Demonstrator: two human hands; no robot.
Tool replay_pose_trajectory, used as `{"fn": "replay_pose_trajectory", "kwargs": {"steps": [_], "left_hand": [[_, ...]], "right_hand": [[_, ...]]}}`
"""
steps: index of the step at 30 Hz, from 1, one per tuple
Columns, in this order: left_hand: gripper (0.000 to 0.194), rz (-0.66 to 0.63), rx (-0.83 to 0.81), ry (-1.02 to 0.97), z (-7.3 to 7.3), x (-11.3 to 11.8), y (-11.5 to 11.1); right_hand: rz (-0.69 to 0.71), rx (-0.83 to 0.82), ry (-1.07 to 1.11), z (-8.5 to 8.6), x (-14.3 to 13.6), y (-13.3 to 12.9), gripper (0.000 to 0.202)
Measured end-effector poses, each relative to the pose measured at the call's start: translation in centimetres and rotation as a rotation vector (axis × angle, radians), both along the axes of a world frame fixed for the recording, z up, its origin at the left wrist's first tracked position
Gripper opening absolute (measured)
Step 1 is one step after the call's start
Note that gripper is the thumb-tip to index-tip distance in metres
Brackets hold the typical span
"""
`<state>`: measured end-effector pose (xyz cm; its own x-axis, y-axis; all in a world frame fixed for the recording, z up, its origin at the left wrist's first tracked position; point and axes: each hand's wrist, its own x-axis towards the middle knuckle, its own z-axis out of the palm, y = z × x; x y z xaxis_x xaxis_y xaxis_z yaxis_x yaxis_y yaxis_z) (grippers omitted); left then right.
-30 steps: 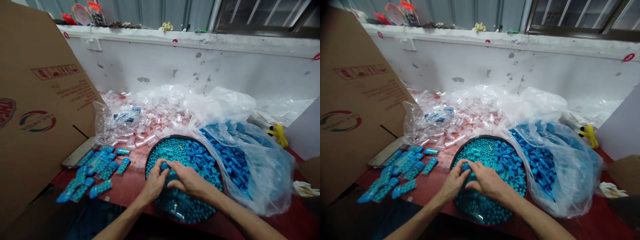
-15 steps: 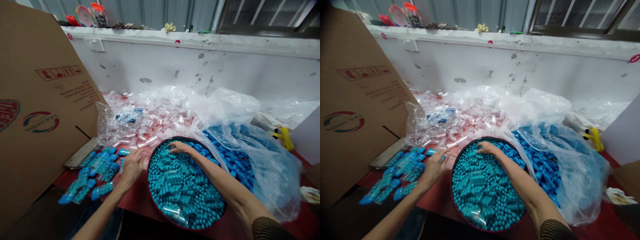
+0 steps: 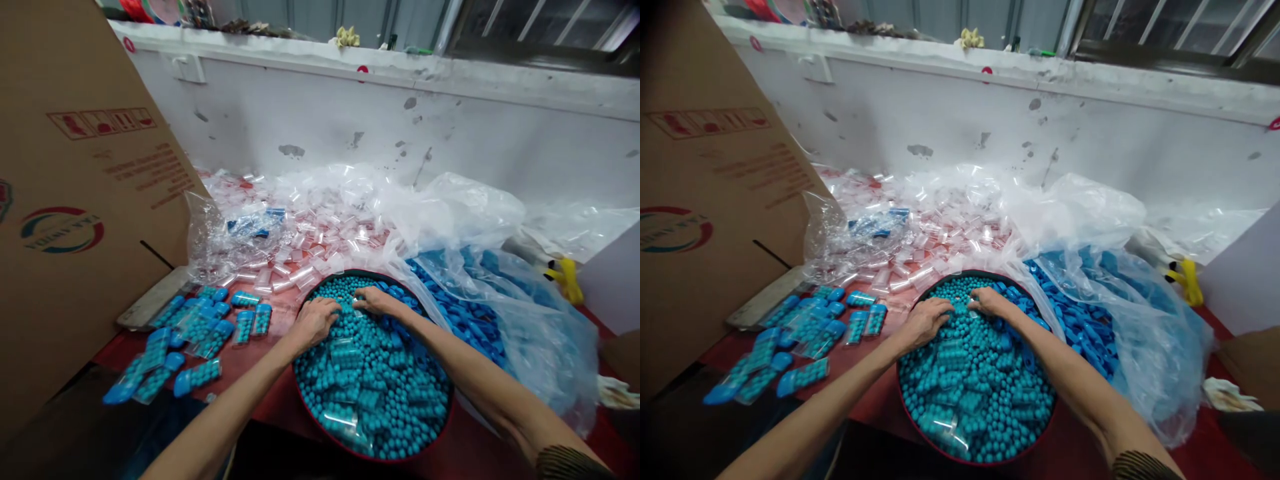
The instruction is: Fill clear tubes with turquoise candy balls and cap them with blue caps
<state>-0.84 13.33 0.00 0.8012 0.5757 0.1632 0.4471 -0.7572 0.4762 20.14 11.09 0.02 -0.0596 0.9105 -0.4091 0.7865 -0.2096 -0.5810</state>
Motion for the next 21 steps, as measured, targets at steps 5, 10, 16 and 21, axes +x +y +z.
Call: {"fn": "replay_pose_trajectory", "kwargs": {"steps": [5,10,16,21], "left_hand": [[0.023,0.007,-0.017,0.004,0.1,0.2,-0.2],[0.032,0.072,0.016,-0.019,0.5,0.5,-0.6],[0.043,0.071,0.053,-0.097,1.6,2.8,-1.0],[0.027,0.009,-0.04,-0.205,1.7,4.7,-0.4]], "right_hand": [[-0.05,-0.183,0.196,0.4,1.4,0.0,0.015],[-0.125,-0.259,0.374,0.5,2.7,0.8,0.017],[-0.101,-0.243,0.513,1.2,2.9,0.3,0.022],[-0.055,-0.157,0.463,2.1,1.5,-0.3,0.029]]}}
